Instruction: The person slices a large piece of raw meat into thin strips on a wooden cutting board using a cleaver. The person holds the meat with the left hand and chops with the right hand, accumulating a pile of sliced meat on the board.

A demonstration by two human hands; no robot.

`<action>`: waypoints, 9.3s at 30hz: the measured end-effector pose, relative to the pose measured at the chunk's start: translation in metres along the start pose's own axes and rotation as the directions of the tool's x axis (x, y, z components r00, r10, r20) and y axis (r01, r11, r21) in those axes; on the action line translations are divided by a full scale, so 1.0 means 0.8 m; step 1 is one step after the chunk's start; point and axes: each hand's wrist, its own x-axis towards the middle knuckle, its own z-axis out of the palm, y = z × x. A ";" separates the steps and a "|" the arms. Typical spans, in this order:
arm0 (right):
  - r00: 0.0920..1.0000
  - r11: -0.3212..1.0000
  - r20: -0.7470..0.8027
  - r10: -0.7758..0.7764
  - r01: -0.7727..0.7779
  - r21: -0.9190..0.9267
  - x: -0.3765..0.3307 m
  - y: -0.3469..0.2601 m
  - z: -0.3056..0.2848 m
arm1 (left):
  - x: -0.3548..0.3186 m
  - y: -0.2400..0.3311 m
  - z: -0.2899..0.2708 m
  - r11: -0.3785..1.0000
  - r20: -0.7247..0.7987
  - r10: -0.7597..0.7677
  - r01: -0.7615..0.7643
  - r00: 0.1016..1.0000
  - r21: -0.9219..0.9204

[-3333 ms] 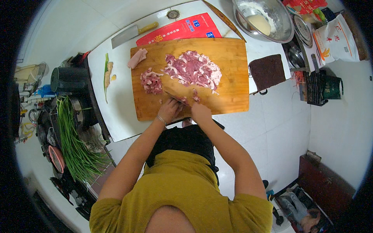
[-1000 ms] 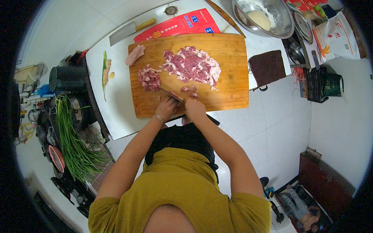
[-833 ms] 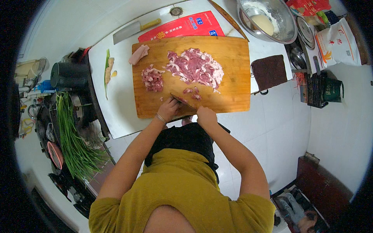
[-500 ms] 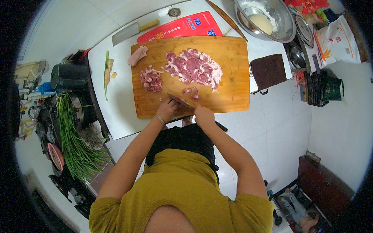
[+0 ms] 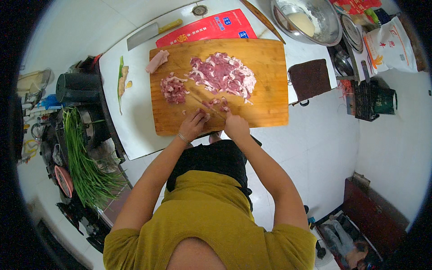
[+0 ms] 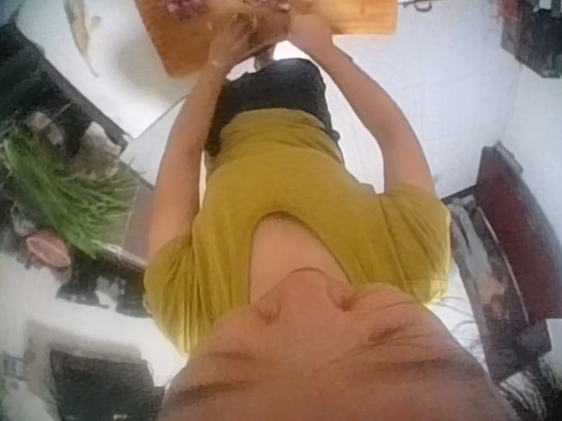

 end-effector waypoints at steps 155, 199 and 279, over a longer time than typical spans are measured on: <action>0.999 0.998 -0.006 0.037 -0.038 -0.047 0.000 -0.017 0.007 | -0.011 -0.001 -0.003 0.999 -0.087 -0.019 0.015 0.996 -0.049; 0.996 0.998 -0.066 0.062 -0.063 -0.005 0.015 -0.036 0.018 | -0.005 0.004 -0.013 0.996 -0.207 -0.036 0.017 0.978 -0.093; 0.981 0.996 0.175 0.083 -0.089 0.023 -0.012 -0.043 0.031 | -0.017 -0.001 0.017 0.991 -0.130 -0.111 0.099 0.985 -0.092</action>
